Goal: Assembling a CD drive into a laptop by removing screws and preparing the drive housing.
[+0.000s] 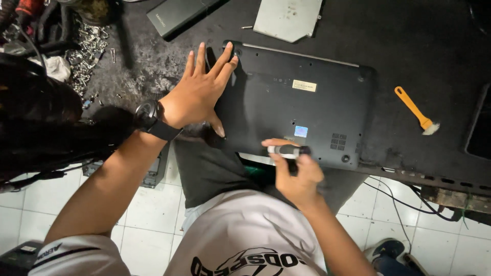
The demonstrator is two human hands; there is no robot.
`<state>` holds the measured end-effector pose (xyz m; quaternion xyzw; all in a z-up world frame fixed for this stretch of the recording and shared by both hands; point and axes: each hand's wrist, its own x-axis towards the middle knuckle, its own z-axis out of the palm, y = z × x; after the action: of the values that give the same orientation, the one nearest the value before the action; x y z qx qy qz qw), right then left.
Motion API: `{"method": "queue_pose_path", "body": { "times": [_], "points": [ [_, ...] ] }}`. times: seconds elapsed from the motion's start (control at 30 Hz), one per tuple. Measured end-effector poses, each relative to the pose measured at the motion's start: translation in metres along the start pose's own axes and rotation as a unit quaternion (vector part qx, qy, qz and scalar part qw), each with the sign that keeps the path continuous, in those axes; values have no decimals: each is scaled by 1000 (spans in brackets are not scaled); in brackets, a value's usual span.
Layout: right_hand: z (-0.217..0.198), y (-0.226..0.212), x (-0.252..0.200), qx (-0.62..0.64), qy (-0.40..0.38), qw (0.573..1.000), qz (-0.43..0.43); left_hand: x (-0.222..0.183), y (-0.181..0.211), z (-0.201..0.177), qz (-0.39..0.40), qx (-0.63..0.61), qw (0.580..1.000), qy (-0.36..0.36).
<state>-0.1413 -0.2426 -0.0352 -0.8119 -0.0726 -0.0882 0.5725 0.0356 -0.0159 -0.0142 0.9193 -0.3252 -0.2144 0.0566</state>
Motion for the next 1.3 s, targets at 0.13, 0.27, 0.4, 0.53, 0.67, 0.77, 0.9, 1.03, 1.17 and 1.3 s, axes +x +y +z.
{"method": "queue_pose_path", "body": {
  "times": [0.13, 0.27, 0.4, 0.53, 0.67, 0.77, 0.9, 1.03, 1.17, 1.3],
  "points": [
    [-8, 14, -6, -3, 18, 974, -228, 1, 0, 2, 4, -1, 1000, 0],
    [-4, 23, -9, -31, 7, 991, -129, 0, 0, 0, -3, 1, 1000, -7],
    [-3, 24, 0, -156, 47, 941, -296, 0, 0, 0, 2, -5, 1000, -6],
    [-6, 23, -5, -177, 77, 944, -266, 0, -2, 2, 9, -13, 1000, 8],
    [-9, 14, -1, -131, 7, 959, -251, 0, 0, 1, 2, -5, 1000, 3],
    [-8, 14, -1, -140, 20, 953, -269, 0, 0, 1, 3, -12, 1000, 3],
    [-3, 18, -5, -87, -11, 972, -219, -2, 1, -2, 4, -22, 1000, -1],
    [-16, 4, 5, -67, 35, 988, -136, -2, 2, -4, 1, -25, 1000, -10],
    [-34, 11, 25, -91, 94, 979, -157, -4, 0, 0, 8, -25, 1000, 4],
    [-38, 10, 39, -66, 98, 977, -176, -1, -1, 1, 9, -16, 1000, 10]
  ]
}}
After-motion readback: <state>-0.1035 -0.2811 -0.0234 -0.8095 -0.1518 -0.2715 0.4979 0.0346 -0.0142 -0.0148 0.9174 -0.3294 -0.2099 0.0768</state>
